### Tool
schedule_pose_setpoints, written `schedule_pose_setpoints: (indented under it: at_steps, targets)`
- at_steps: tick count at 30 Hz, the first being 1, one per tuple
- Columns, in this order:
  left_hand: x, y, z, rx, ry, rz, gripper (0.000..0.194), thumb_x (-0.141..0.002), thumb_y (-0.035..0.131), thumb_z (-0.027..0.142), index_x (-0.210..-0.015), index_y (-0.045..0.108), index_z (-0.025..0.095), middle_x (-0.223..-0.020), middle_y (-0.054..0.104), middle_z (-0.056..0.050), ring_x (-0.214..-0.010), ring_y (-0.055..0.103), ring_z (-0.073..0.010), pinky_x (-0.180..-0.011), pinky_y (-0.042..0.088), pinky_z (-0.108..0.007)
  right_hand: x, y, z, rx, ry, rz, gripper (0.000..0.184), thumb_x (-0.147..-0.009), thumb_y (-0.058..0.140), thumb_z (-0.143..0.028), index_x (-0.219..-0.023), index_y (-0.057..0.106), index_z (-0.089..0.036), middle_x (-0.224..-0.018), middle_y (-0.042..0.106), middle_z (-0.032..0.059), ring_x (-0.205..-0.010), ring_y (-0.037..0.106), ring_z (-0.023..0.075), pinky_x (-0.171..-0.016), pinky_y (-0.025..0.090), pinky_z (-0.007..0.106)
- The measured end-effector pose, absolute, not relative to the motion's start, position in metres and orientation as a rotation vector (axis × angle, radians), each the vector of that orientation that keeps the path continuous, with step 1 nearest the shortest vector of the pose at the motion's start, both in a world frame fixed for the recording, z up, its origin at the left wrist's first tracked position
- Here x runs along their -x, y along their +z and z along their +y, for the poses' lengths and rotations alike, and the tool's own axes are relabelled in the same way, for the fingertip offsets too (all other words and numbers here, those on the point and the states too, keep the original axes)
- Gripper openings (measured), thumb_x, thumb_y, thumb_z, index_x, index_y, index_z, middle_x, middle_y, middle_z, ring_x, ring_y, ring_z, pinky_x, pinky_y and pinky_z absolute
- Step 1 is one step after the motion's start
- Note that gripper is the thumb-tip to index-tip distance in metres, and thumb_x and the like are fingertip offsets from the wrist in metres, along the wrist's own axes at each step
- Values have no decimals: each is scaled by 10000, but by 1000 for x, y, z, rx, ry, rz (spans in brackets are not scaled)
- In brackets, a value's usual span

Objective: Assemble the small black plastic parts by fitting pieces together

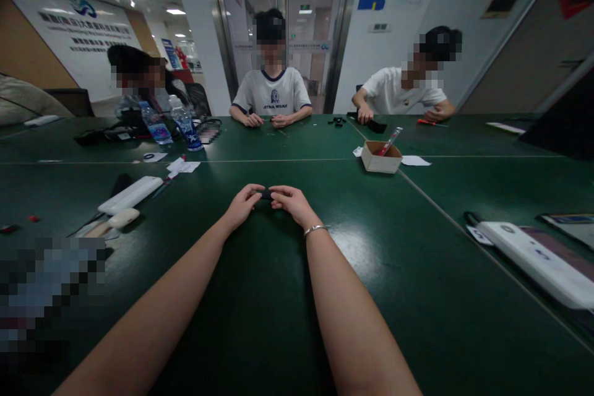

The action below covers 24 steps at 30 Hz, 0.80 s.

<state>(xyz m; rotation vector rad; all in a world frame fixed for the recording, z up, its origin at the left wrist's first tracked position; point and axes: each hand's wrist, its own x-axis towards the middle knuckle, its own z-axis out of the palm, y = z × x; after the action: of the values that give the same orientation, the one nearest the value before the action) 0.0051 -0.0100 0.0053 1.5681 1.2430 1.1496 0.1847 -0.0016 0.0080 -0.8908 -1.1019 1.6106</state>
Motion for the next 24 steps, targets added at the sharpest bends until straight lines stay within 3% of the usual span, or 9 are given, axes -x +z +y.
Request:
schedule_pose_setpoints:
  at_steps: [3, 7, 11, 15, 18, 22, 24]
  targets:
    - [-6, 6, -10, -1538, 1139, 1252, 239, -837, 539, 241, -1050, 637, 194, -875, 630, -30, -743, 562, -136, -606, 418, -232, -185, 9, -2, 896, 1608, -1094, 227, -717, 774, -96, -937, 735, -134, -795, 687, 41, -615, 613, 85, -609, 551, 205]
    - [-5, 1, -8, -1538, 1107, 1268, 296, -924, 413, 348, -1073, 614, 191, -662, 545, 13, -571, 483, -118, -531, 360, -232, -184, 9, -3, 892, 1609, -1101, 232, -716, 777, -101, -943, 733, -130, -793, 689, 45, -620, 620, 90, -603, 550, 206]
    - [-4, 0, -8, -1573, 1132, 1290, 262, -867, 500, 263, -1102, 601, 204, -762, 573, 7, -637, 510, -113, -571, 392, -226, -185, 8, -1, 882, 1606, -1106, 244, -708, 789, -112, -944, 731, -132, -771, 680, 36, -620, 619, 90, -602, 550, 210]
    - [-5, 2, -9, -1524, 1124, 1293, 278, -916, 418, 334, -1062, 611, 197, -734, 559, -1, -631, 512, -123, -556, 397, -233, -185, 7, -1, 880, 1604, -1119, 253, -709, 795, -121, -954, 729, -133, -786, 681, 38, -620, 617, 86, -605, 551, 210]
    - [-5, 4, -10, -1527, 1116, 1306, 252, -887, 471, 312, -1065, 613, 204, -817, 588, -12, -661, 528, -121, -568, 411, -233, -185, 7, -1, 884, 1601, -1121, 245, -719, 784, -110, -957, 729, -135, -786, 681, 37, -616, 616, 83, -599, 550, 204]
    - [-5, 4, -10, -1534, 1087, 1305, 278, -902, 420, 313, -1070, 610, 199, -737, 572, -7, -644, 526, -134, -553, 399, -238, -185, 7, -2, 892, 1598, -1124, 231, -731, 763, -90, -956, 731, -133, -806, 687, 45, -629, 624, 85, -604, 549, 198]
    - [-5, 3, -9, -1579, 1103, 1313, 247, -853, 486, 258, -1054, 618, 201, -805, 599, -19, -688, 540, -136, -567, 407, -235, -185, 8, -2, 887, 1596, -1126, 230, -728, 766, -93, -952, 732, -133, -796, 684, 42, -625, 619, 83, -604, 548, 199]
